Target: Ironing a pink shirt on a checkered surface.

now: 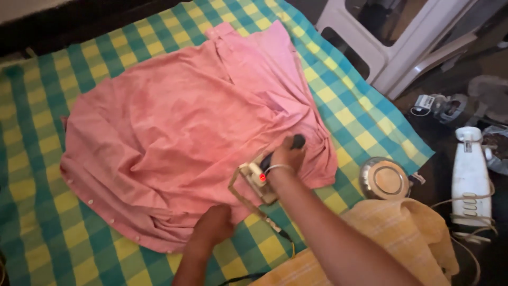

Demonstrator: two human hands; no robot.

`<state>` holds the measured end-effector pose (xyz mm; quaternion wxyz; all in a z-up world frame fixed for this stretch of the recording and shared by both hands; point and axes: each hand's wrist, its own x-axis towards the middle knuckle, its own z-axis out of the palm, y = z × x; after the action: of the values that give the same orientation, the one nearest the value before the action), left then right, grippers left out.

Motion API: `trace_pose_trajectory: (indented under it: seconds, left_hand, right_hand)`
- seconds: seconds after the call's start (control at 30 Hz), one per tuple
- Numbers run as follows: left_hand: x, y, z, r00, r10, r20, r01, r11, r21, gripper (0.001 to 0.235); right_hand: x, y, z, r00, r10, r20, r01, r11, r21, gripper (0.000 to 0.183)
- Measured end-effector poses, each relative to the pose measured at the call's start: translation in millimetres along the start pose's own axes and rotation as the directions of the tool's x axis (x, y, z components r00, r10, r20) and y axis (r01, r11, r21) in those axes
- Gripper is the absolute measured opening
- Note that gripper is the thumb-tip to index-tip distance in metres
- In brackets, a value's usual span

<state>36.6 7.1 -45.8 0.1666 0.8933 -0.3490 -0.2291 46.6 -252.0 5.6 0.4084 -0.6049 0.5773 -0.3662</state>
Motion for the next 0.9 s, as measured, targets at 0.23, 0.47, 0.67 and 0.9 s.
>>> trace_pose_trajectory:
  seconds: [0.23, 0.47, 0.67, 0.9]
  left_hand:
    - [-11.1, -0.9, -17.6, 1.000, -0.019, -0.008, 0.016, 0.938, -0.346, 0.023]
    - [-9.4, -15.7, -2.9, 0.986, 0.102, -0.132, -0.140, 0.935, -0.326, 0.021]
    - [-2.6, -18.0, -4.3, 0.994, 0.086, -0.074, -0.105, 0.942, -0.320, 0.018]
    - [-6.5, -18.9, -28.3, 0.995, -0.019, 0.098, 0.061, 0.895, -0.443, 0.027]
  right_hand:
    - [-23.6, -3.1, -5.1, 0.796, 0.444, 0.412, -0.605, 0.583, 0.542, 0.037]
    - [29.1, -13.1, 7.9, 0.916, 0.377, 0.136, -0.395, 0.908, 0.140, 0.060]
    - [-8.0, -44.6, -12.8, 0.914, 0.378, 0.145, -0.396, 0.910, 0.125, 0.057]
    - [-58.9, -18.4, 1.4, 0.860, 0.296, 0.415, -0.460, 0.801, 0.382, 0.041]
